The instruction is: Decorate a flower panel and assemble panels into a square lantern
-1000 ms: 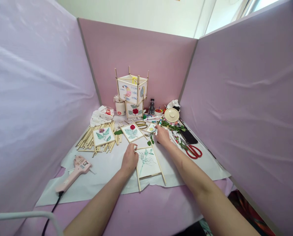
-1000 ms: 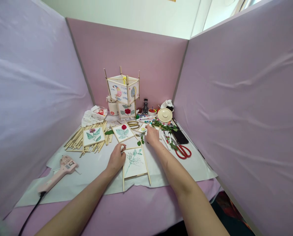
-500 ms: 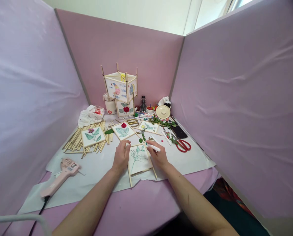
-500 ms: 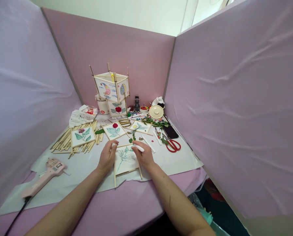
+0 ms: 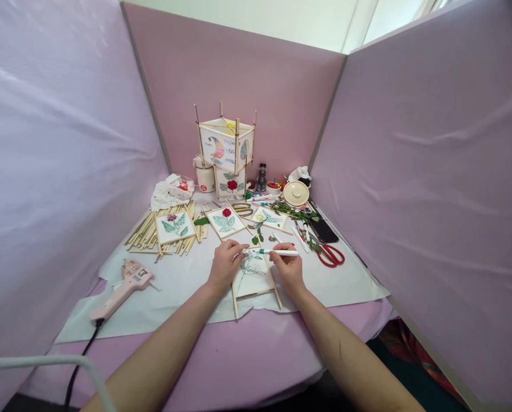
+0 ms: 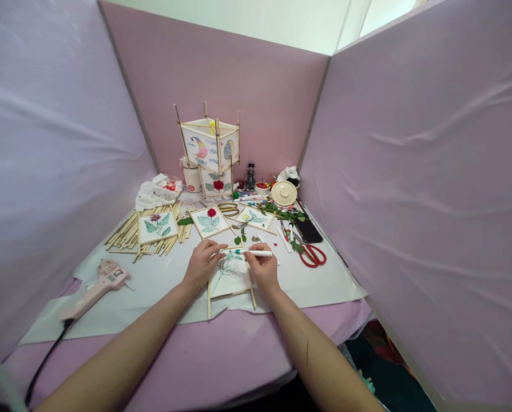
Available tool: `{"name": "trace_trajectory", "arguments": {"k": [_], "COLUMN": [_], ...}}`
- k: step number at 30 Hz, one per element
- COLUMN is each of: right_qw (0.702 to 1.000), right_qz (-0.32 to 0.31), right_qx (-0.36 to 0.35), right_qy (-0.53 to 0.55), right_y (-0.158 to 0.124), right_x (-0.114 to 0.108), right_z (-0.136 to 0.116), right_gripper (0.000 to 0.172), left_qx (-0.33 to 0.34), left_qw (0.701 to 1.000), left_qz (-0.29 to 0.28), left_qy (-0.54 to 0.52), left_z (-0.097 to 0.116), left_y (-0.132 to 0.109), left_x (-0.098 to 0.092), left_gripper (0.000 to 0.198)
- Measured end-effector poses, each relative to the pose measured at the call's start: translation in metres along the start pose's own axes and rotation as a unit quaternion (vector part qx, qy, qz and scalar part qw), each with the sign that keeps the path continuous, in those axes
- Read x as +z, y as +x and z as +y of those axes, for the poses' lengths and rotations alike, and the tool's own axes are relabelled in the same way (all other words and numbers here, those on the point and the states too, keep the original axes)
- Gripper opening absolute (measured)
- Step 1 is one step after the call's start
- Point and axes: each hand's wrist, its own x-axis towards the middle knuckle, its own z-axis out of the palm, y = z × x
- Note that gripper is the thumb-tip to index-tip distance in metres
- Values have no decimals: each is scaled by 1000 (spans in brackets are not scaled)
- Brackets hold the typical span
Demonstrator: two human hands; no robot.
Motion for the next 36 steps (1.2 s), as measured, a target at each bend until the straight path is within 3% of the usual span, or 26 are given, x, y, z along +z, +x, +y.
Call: {"name": "trace_trajectory", "arguments": {"k": [6, 12, 15, 21, 29, 36], "right_qw": [999, 998, 996, 998, 998, 999], "right_qz": [-23, 58, 72, 62, 55, 39], "right_qx": [-1, 27, 41, 29, 32, 34], "right_qy": [27, 26, 13, 5, -3, 2], "right_y": [-1, 7, 11, 12, 14, 12], "right_x": [-2, -6, -10, -11, -11, -12], "right_z": [2, 6, 9, 14, 20, 21], "right_gripper": [18, 22, 26, 21, 28, 28], "left_qx": [-18, -188, -222, -254, -259, -261], "left_qw": [1000, 965, 949, 934, 910, 914], "left_qz": [-1, 153, 189, 197, 203, 187], "left_qy": [-17, -97, -120, -157, -253, -247], "left_z": [0, -1, -9, -19, -13, -4], "left_y": [-2, -2, 1, 1, 4, 3], "left_x": [0, -6, -7, -3, 1, -1], "left_gripper": [24, 22, 23, 26, 16, 19]}}
